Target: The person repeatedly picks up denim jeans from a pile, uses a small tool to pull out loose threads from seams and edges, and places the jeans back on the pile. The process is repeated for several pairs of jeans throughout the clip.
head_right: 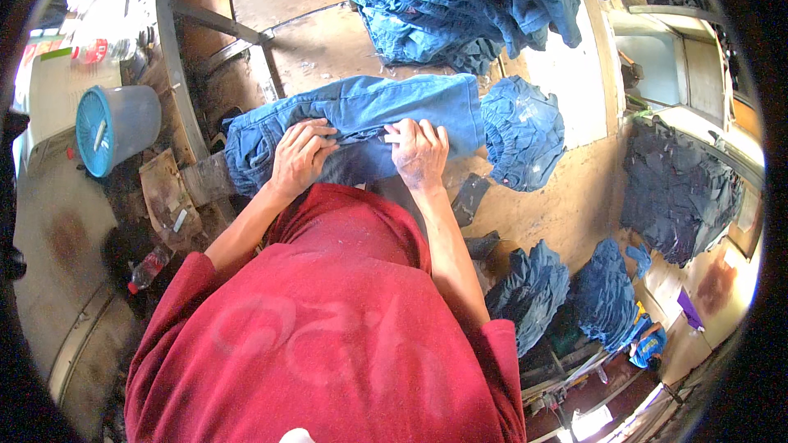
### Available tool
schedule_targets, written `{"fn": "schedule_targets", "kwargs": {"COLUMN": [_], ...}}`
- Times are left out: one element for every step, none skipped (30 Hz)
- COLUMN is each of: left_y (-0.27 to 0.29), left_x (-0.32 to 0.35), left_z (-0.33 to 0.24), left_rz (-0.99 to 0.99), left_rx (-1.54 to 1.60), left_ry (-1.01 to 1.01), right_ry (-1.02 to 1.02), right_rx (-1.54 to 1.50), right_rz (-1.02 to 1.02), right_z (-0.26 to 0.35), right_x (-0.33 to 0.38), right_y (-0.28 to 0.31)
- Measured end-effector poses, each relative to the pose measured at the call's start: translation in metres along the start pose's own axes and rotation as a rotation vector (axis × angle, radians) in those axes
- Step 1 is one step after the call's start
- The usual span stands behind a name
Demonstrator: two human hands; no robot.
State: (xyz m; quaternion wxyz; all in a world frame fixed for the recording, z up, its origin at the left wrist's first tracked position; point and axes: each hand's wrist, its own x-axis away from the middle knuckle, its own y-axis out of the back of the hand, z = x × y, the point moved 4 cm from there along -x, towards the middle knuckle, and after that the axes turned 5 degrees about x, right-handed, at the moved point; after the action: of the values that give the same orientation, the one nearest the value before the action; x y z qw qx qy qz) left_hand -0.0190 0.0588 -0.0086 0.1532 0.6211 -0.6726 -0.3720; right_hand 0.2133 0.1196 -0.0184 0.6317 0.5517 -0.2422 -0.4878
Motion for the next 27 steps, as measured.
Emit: {"fn": "schedule_targets", "kwargs": {"left_y": [0.004, 0.007, 0.011, 0.014, 0.015, 0.015, 0.010, -0.003, -0.015, -0.024, -0.032, -0.041, -0.046, -0.046, -0.041, -0.037, -0.034, -0.033, -0.032, -0.028, -0.025, -0.022, -0.019, -0.020, -0.020, -0.021, -0.021], "left_x": [-0.001, -0.002, -0.003, -0.002, -0.001, -0.001, -0.002, -0.002, 0.002, -0.003, -0.005, -0.003, -0.002, -0.004, -0.006, -0.003, 0.000, 0.006, 0.011, 0.013, 0.014, 0.012, 0.009, 0.007, 0.006, 0.005, 0.004], "left_z": [-0.009, -0.017, -0.026, -0.037, -0.047, -0.056, -0.063, -0.061, -0.060, -0.062, -0.062, -0.059, -0.057, -0.056, -0.056, -0.057, -0.059, -0.061, -0.064, -0.068, -0.070, -0.073, -0.076, -0.078, -0.080, -0.080, -0.081], "left_rz": [-0.023, -0.010, -0.061, -0.083, -0.098, -0.123, -0.089, 0.049, 0.190, 0.253, 0.283, 0.326, 0.316, 0.268, 0.169, 0.132, 0.099, 0.125, 0.160, 0.163, 0.195, 0.215, 0.204, 0.228, 0.222, 0.226, 0.198], "left_rx": [0.011, -0.055, -0.087, -0.122, -0.154, -0.052, 0.042, 0.196, 0.353, 0.315, 0.423, 0.562, 0.706, 0.658, 0.612, 0.572, 0.680, 0.798, 0.917, 0.893, 0.814, 0.766, 0.724, 0.730, 0.742, 0.750, 0.769], "left_ry": [-0.019, 0.025, 0.034, 0.079, 0.155, 0.208, 0.258, 0.511, 0.751, 0.730, 0.795, 0.913, 1.005, 0.926, 0.820, 0.787, 0.790, 0.871, 0.958, 0.953, 0.983, 0.969, 0.919, 0.961, 0.968, 0.987, 0.957], "right_ry": [-0.037, -0.071, -0.108, -0.200, -0.251, -0.309, -0.370, -0.393, -0.414, -0.418, -0.427, -0.418, -0.410, -0.433, -0.409, -0.417, -0.436, -0.471, -0.515, -0.533, -0.538, -0.518, -0.497, -0.528, -0.536, -0.551, -0.570], "right_rx": [-0.076, -0.151, -0.223, -0.328, -0.404, -0.485, -0.571, -0.574, -0.584, -0.601, -0.619, -0.643, -0.675, -0.656, -0.664, -0.657, -0.640, -0.701, -0.753, -0.815, -0.846, -0.887, -0.927, -0.868, -0.968, -1.049, -1.117], "right_rz": [0.004, 0.004, 0.006, 0.048, 0.092, 0.129, 0.165, 0.222, 0.281, 0.310, 0.310, 0.282, 0.278, 0.312, 0.254, 0.216, 0.186, 0.218, 0.257, 0.278, 0.319, 0.339, 0.358, 0.418, 0.406, 0.382, 0.381], "right_z": [0.001, 0.001, 0.001, -0.002, -0.004, -0.007, -0.009, -0.011, -0.012, -0.011, -0.010, -0.008, -0.006, -0.005, -0.003, -0.002, -0.002, -0.001, 0.000, 0.002, 0.005, 0.009, 0.014, 0.016, 0.020, 0.024, 0.025], "right_x": [0.003, 0.005, 0.007, 0.010, 0.013, 0.015, 0.017, 0.019, 0.020, 0.020, 0.019, 0.018, 0.017, 0.017, 0.017, 0.018, 0.020, 0.024, 0.029, 0.032, 0.036, 0.038, 0.038, 0.040, 0.039, 0.039, 0.038], "right_y": [0.000, 0.001, 0.001, 0.002, 0.003, 0.006, 0.009, 0.012, 0.016, 0.019, 0.022, 0.025, 0.027, 0.028, 0.032, 0.036, 0.039, 0.041, 0.042, 0.044, 0.044, 0.044, 0.043, 0.039, 0.036, 0.033, 0.030]}}
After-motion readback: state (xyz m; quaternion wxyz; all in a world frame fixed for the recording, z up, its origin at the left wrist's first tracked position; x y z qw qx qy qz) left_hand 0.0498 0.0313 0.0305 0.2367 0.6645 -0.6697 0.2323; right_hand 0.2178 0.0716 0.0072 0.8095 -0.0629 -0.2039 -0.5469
